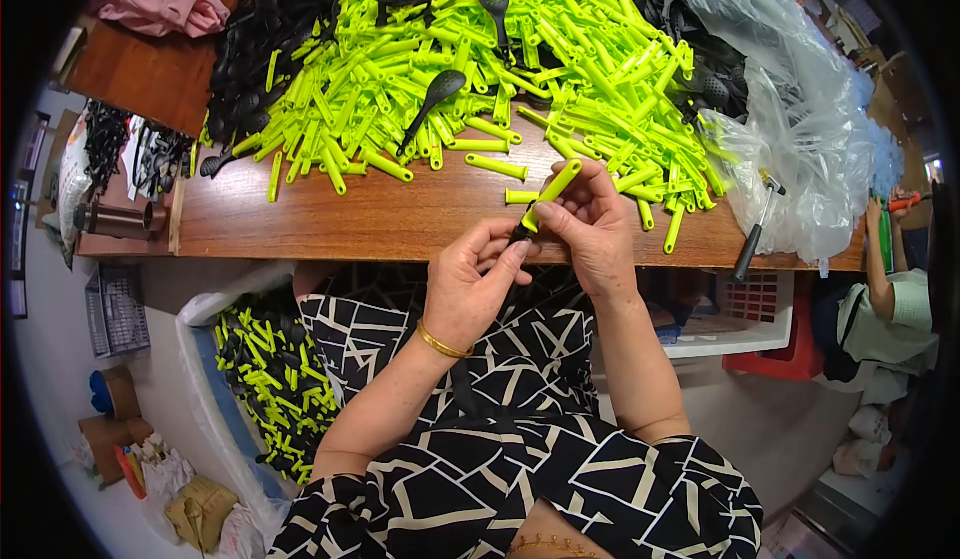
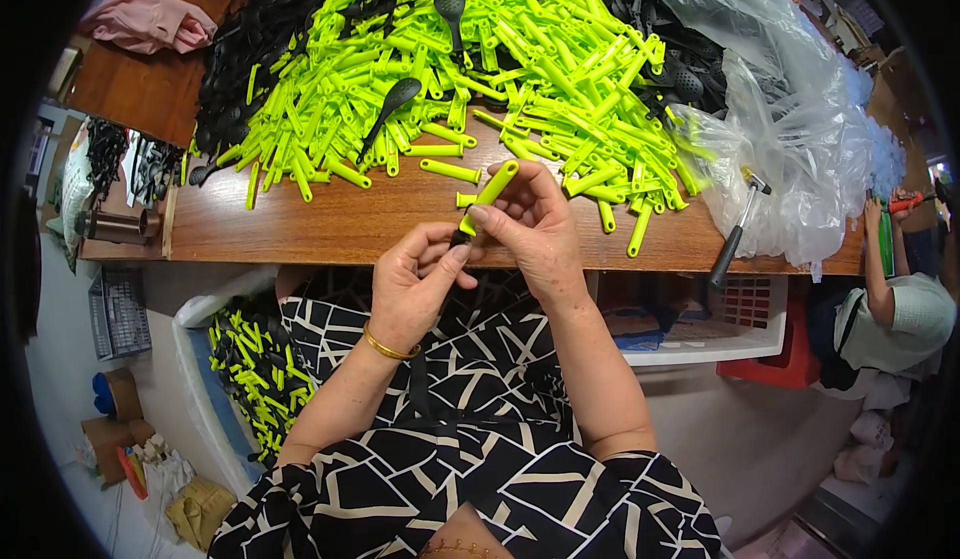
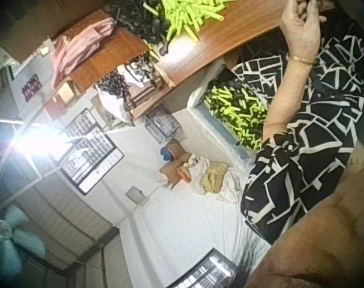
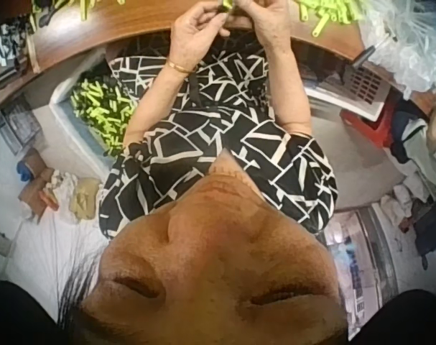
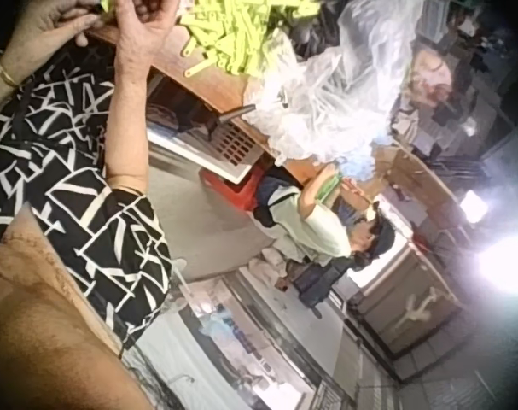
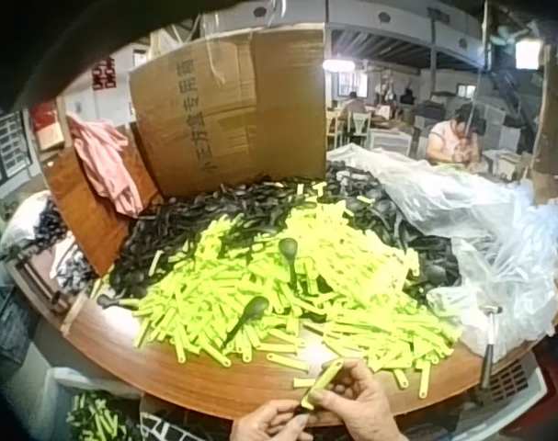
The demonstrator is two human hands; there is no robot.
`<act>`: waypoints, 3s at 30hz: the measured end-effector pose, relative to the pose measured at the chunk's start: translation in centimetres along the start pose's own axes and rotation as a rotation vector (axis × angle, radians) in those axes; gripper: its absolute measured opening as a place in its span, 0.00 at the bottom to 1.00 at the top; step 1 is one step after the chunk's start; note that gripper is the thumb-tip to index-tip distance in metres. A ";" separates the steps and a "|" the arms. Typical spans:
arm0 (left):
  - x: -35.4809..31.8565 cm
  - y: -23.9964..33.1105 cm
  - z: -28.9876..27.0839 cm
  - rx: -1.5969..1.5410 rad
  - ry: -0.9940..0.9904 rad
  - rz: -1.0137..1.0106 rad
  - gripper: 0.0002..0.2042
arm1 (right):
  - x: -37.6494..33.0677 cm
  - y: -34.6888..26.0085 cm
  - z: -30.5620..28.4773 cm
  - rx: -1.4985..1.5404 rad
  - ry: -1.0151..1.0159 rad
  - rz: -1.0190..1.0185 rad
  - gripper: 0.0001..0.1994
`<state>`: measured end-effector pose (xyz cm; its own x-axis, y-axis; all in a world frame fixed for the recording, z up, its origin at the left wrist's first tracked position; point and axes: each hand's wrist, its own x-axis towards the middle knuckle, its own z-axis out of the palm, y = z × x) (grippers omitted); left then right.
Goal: The person assembles kitchen utensils by inserting neon green plastic handles into black plastic heads. The person repeatedly picks up a handle and a head, aligns them, and presses them together to form a complete utensil. The finished items are placed into a white bin located below the table.
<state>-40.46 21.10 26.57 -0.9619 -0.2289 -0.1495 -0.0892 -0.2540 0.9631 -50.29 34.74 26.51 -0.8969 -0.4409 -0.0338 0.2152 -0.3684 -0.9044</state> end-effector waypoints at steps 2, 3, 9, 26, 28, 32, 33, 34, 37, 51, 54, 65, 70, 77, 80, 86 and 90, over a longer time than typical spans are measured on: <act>-0.4 -0.4 -0.1 0.027 -0.001 -0.052 0.13 | -0.8 -0.1 -0.3 0.008 0.002 0.102 0.20; -0.1 -0.4 -0.1 0.047 -0.012 -0.053 0.13 | -0.7 -0.2 -0.4 0.019 -0.004 0.122 0.20; 0.2 0.0 0.0 0.128 -0.102 0.015 0.13 | -0.9 0.1 -1.8 0.055 -0.083 0.019 0.18; 1.9 -3.3 0.0 0.260 -0.184 0.054 0.12 | -1.5 1.2 -3.9 -0.016 -0.187 -0.074 0.15; 2.3 -2.6 0.9 0.247 -0.168 0.044 0.13 | -1.1 1.2 -4.3 -0.013 -0.208 -0.124 0.15; 3.0 -3.4 -0.8 0.268 -0.234 0.069 0.12 | -0.9 1.3 -3.3 -0.129 -0.184 -0.148 0.15; 3.1 -3.6 -0.7 0.227 -0.242 0.100 0.13 | -0.9 1.2 -3.7 -0.147 -0.196 -0.109 0.15; 2.7 -3.8 -0.7 0.185 -0.243 0.112 0.13 | -1.1 1.3 -3.7 -0.157 -0.187 -0.092 0.16; 2.5 -3.5 0.2 0.233 -0.241 0.106 0.13 | -0.8 1.6 -4.2 -0.170 -0.105 -0.118 0.15; 1.1 -3.2 0.4 0.181 -0.150 0.088 0.10 | -0.9 1.8 -4.0 0.048 -0.088 -0.147 0.07; 1.2 -3.2 0.4 0.230 -0.150 0.086 0.10 | -1.0 1.7 -4.1 -0.066 -0.129 -0.145 0.09; 1.0 -3.8 -0.7 0.109 -0.190 0.157 0.10 | -1.4 0.0 -2.3 -0.188 -0.233 0.005 0.11; -0.4 -2.2 -0.9 0.201 -0.150 0.119 0.13 | -1.7 -1.0 -1.8 -0.197 -0.305 0.119 0.09; -2.2 -2.2 -1.6 0.096 -0.185 -0.011 0.11 | -1.5 -0.5 -0.9 -0.252 -0.331 0.113 0.07; -3.3 -1.0 -2.5 -0.128 -0.375 -0.094 0.16 | -1.7 -0.9 -0.5 -0.238 -0.314 0.224 0.07; -4.9 -2.3 -4.5 -0.753 -0.470 -0.360 0.19 | -1.7 -1.5 1.0 -0.124 -0.444 0.299 0.06; -4.2 -1.0 -3.2 -0.717 -0.398 -0.389 0.18 | -1.8 -1.4 0.7 -0.134 -0.324 0.242 0.06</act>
<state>-35.55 19.30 25.55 -0.9275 0.3035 -0.2182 -0.3725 -0.8001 0.4702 -48.73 35.43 28.14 -0.6544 -0.7438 -0.1358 0.3335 -0.1227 -0.9347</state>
